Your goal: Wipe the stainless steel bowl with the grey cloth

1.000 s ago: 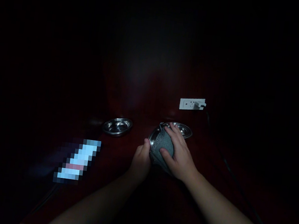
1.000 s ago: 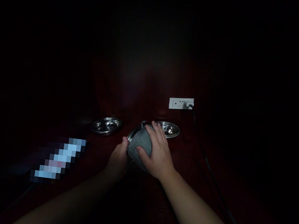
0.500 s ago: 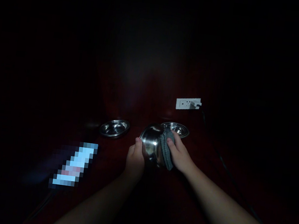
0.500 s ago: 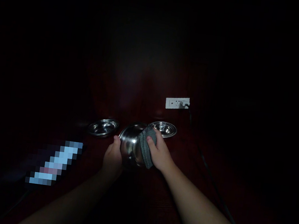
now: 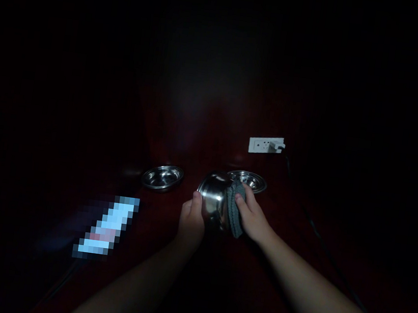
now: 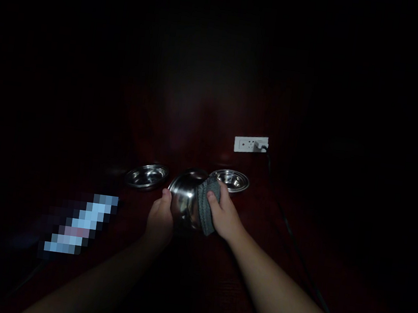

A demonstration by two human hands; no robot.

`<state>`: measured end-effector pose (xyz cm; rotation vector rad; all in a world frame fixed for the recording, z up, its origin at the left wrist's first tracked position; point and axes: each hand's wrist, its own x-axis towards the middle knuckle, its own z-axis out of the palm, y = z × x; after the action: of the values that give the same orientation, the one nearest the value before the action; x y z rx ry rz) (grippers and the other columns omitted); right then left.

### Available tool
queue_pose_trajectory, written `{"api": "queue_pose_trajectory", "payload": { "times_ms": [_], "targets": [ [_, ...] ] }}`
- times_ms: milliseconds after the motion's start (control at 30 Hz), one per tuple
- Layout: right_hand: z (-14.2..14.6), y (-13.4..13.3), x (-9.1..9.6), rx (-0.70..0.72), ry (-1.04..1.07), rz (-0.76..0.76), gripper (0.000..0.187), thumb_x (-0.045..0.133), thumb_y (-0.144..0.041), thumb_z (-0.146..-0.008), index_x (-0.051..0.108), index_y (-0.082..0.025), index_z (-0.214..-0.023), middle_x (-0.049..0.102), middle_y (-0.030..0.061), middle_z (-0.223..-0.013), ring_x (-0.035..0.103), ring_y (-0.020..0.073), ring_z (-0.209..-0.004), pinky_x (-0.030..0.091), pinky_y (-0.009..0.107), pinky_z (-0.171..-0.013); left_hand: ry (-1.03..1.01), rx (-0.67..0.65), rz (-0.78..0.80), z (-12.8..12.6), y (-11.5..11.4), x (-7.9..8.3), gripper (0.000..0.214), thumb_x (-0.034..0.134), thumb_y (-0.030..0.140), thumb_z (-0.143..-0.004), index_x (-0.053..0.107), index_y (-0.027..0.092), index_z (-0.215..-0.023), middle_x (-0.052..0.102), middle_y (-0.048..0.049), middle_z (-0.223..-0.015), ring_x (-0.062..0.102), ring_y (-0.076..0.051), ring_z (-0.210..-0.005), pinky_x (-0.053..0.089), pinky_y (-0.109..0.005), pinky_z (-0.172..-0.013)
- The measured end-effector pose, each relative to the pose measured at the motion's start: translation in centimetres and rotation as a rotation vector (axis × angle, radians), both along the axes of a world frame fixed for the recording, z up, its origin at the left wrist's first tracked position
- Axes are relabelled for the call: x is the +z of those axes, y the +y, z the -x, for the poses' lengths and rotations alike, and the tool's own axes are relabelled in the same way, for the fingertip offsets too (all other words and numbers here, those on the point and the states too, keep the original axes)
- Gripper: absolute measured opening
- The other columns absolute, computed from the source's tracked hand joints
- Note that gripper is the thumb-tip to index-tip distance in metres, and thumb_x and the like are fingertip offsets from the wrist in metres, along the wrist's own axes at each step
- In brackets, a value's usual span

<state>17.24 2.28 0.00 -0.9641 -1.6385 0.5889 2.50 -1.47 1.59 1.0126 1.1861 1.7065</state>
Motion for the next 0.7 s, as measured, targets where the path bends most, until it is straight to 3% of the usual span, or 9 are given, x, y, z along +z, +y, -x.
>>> {"api": "queue_pose_trajectory", "payload": {
  "times_ms": [200,400,700],
  "targets": [
    [0.2,-0.3,-0.3,0.004,-0.054,-0.083,0.055,0.036,-0.043,-0.088,0.023,-0.019,-0.135,0.049,0.0135,-0.124,0.051,0.0251,-0.111,0.041,0.047,-0.094,0.049,-0.007,-0.010,0.1,-0.3,0.3,0.053,0.045,0.060,-0.075,0.058,0.014,-0.053,0.058,-0.0019,-0.049,0.049,-0.012,-0.045,0.037,-0.023,-0.047],
    [0.1,-0.7,0.1,0.023,-0.113,-0.121,0.057,0.037,-0.041,-0.088,0.018,-0.018,-0.137,0.037,0.0144,-0.134,0.041,0.0249,-0.121,0.033,0.047,-0.101,0.091,-0.001,-0.015,-0.1,-0.6,0.5,0.053,0.041,0.059,-0.078,0.060,0.014,-0.057,0.058,-0.0020,-0.051,0.049,-0.013,-0.047,0.036,-0.024,-0.048],
    [-0.4,-0.9,0.3,0.083,-0.183,-0.185,0.064,0.040,-0.043,-0.086,0.014,-0.017,-0.139,0.028,0.0142,-0.141,0.032,0.0264,-0.128,0.028,0.047,-0.105,0.160,-0.188,-0.135,-0.1,-0.3,-0.5,0.049,0.042,0.055,-0.079,0.057,0.014,-0.057,0.055,-0.0014,-0.053,0.047,-0.012,-0.048,0.036,-0.023,-0.048]
  ]
}}
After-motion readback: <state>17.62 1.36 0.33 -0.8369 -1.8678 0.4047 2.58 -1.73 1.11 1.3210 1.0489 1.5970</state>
